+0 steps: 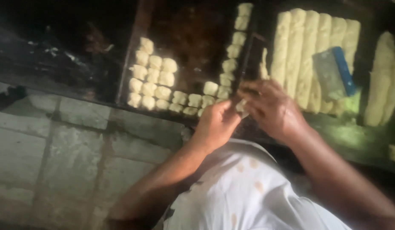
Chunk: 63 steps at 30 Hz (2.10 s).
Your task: The person cuts long strips of dough into small pieces using a bench scraper and then rolls each piece into a ball by hand. The finished dough balls are placed in a tray on the left side of the workspace.
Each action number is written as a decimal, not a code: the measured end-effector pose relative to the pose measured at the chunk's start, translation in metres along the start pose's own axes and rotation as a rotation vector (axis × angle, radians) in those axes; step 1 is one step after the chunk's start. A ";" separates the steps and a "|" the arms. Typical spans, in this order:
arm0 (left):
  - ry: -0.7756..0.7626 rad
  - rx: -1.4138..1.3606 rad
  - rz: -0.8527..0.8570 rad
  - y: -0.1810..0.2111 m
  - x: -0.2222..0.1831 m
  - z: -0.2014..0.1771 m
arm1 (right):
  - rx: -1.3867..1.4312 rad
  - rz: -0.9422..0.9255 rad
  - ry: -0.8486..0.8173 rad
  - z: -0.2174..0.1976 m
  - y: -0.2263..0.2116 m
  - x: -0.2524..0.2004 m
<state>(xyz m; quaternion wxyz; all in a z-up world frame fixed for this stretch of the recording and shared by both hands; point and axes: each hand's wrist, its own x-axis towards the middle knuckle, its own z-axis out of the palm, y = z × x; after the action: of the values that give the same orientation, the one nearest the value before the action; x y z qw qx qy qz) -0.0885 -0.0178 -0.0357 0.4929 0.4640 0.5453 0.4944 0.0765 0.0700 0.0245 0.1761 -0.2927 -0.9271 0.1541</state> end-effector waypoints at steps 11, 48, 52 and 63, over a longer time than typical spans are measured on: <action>0.377 0.135 0.204 -0.023 0.019 -0.113 | 0.157 0.461 -0.328 0.080 -0.007 0.112; -0.218 1.297 -0.119 0.027 0.074 -0.078 | -0.455 0.795 0.258 -0.091 0.237 -0.375; -0.108 1.422 0.163 0.022 0.073 -0.050 | -0.558 0.969 0.126 -0.116 0.246 -0.392; -0.226 0.378 -0.057 0.070 0.020 0.110 | 0.110 1.384 -0.005 -0.119 0.117 -0.265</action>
<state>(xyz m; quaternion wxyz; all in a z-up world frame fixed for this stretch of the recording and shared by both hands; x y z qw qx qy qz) 0.0202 0.0171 0.0293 0.4686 0.5851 0.5825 0.3142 0.3859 0.0252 0.0223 0.0498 -0.8070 -0.5184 0.2785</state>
